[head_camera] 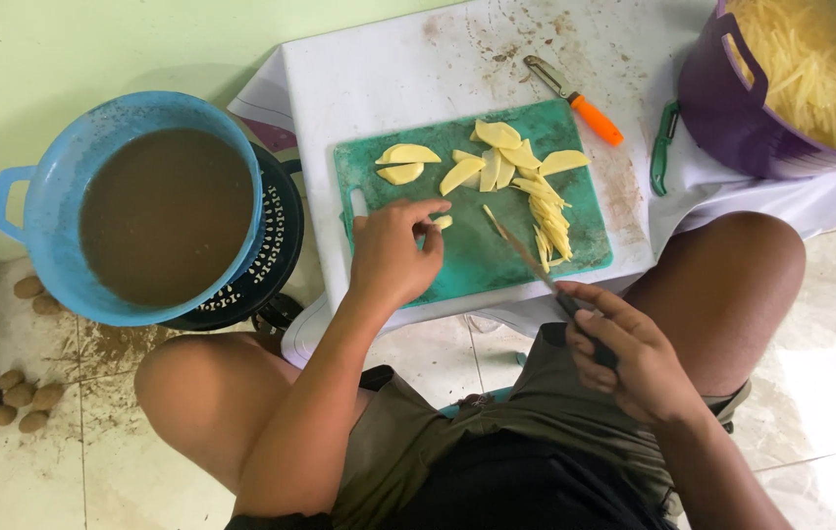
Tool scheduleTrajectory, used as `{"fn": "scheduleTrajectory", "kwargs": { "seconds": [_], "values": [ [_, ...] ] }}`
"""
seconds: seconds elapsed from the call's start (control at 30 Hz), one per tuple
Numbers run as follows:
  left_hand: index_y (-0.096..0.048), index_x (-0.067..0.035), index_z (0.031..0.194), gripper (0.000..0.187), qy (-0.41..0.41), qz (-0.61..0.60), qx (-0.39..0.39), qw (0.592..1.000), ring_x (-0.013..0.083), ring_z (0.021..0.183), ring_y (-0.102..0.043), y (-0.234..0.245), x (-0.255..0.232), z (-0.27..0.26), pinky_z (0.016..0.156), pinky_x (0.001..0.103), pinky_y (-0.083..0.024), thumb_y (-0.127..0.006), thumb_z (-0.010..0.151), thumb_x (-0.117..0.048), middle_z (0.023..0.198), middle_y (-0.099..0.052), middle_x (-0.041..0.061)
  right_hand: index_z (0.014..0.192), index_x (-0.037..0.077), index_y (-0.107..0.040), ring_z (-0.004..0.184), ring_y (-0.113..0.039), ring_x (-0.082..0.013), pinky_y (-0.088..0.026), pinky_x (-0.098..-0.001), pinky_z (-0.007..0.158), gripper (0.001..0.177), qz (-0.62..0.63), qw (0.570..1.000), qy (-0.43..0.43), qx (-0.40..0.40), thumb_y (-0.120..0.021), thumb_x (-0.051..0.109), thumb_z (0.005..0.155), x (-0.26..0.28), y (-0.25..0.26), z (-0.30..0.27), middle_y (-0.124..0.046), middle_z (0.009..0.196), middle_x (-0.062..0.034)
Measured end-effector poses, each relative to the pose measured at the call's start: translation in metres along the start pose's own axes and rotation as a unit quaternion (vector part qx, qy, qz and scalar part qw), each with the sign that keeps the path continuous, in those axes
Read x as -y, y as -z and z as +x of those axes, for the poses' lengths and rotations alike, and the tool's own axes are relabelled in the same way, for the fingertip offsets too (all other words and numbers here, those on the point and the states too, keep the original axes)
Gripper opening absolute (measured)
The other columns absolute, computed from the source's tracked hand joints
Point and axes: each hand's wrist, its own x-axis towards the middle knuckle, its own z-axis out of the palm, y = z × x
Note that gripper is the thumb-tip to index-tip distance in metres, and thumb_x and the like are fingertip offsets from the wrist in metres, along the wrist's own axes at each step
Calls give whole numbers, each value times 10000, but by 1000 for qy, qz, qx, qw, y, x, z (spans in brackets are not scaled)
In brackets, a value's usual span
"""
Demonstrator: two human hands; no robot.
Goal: Cutting peeled potato slices into thin strips using a knife on a cutting board while sitting on the floor.
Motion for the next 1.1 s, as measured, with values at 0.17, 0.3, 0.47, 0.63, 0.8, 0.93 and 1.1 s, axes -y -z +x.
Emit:
{"fn": "scheduleTrajectory", "kwargs": {
  "seconds": [0.17, 0.3, 0.47, 0.63, 0.8, 0.93, 1.1],
  "values": [
    [-773, -185, 1131, 343, 69, 63, 27, 995, 255, 904, -756, 14, -4, 2, 907, 430, -423, -568, 857, -191, 855, -754, 8, 1430, -73, -478, 367, -412, -68, -360, -249, 321, 438, -54, 996, 58, -42, -429, 30, 1007, -10, 12, 3, -428, 684, -40],
    [-802, -137, 1003, 272, 105, 80, 41, 990, 297, 823, -760, 23, -14, -3, 858, 424, -447, -591, 841, -194, 782, -764, 36, 1358, 41, -636, 503, -656, -215, -483, -329, 463, 464, -337, 926, 113, -127, -634, 5, 895, -17, -10, -3, -690, 716, -142],
    [-804, -150, 873, 232, 143, 41, 94, 984, 335, 791, -754, 33, -28, -15, 775, 427, -525, -590, 800, -201, 750, -765, 53, 1365, 161, -614, 671, -700, -291, -524, -395, 568, 494, -439, 884, 123, -103, -658, 77, 881, -35, -41, 0, -773, 866, -145],
    [-814, -121, 960, 242, 147, 49, 124, 980, 306, 802, -762, 42, -27, -13, 744, 410, -559, -626, 815, -167, 827, -791, 74, 1354, 95, -587, 522, -638, -267, -475, -359, 434, 440, -441, 879, 162, -82, -620, 65, 916, -37, -59, 2, -761, 882, -168],
    [-804, -86, 965, 209, 114, 24, 120, 986, 318, 805, -765, 37, -28, -11, 700, 410, -582, -655, 834, -151, 852, -789, 104, 1397, 96, -543, 507, -651, -264, -465, -354, 410, 456, -421, 889, 162, -72, -582, 67, 943, -45, -63, 7, -743, 914, -183],
    [-799, -92, 1003, 212, 113, 16, 121, 986, 291, 854, -758, 29, -26, -12, 813, 427, -567, -667, 846, -147, 877, -789, 83, 1388, 98, -546, 553, -693, -301, -487, -377, 427, 450, -420, 889, 165, -74, -574, 58, 941, -45, -60, 8, -752, 906, -169],
    [-797, -129, 838, 65, 91, 45, 40, 994, 182, 590, -669, 15, -20, -11, 572, 336, -513, -784, 792, -172, 719, -746, -37, 1349, 46, -528, 675, -709, -301, -547, -406, 610, 489, -461, 867, 167, -90, -617, 44, 868, -33, -62, -3, -748, 921, -166]
  ]
}}
